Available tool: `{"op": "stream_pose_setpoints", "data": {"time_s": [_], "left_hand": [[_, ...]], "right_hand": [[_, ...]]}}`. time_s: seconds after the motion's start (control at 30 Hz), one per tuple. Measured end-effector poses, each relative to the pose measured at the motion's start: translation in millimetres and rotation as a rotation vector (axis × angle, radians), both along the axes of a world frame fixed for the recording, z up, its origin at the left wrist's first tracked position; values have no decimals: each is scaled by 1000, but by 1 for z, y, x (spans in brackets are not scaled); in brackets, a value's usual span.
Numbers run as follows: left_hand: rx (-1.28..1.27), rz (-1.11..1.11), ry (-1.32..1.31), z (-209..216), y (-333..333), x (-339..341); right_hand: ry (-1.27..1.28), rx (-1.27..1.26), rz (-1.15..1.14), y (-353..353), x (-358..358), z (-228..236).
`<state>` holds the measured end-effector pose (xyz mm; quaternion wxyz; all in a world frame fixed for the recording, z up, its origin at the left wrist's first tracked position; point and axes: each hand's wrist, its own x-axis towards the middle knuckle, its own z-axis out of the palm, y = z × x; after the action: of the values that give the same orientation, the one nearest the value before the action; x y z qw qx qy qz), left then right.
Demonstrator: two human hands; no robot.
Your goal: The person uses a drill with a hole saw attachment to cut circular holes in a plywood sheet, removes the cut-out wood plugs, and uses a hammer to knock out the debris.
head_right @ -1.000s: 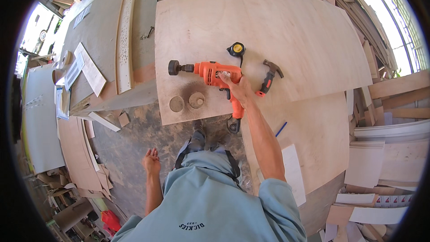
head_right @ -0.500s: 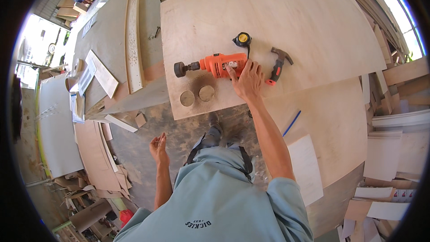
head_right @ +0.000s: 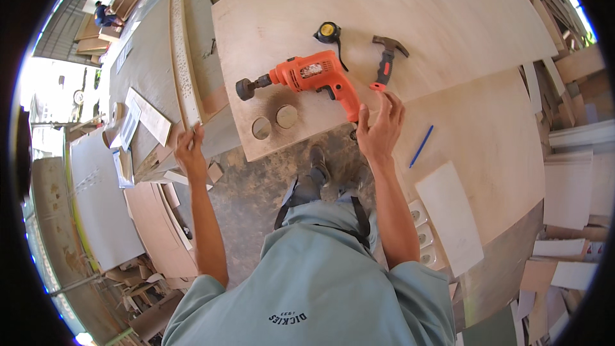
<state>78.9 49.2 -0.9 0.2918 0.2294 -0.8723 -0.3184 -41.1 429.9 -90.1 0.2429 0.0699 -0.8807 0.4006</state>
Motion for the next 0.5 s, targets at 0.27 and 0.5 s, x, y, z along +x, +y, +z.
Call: {"op": "stream_pose_setpoints", "data": {"time_s": [0.27,0.5], "left_hand": [[139,-507,-173,12,-23,-155],[164,-934,-560,-26,-28,-239]], "right_hand": [[-392,-143,-255,61,25,-25],[-359,-94,-288,32,-2,-13]]}}
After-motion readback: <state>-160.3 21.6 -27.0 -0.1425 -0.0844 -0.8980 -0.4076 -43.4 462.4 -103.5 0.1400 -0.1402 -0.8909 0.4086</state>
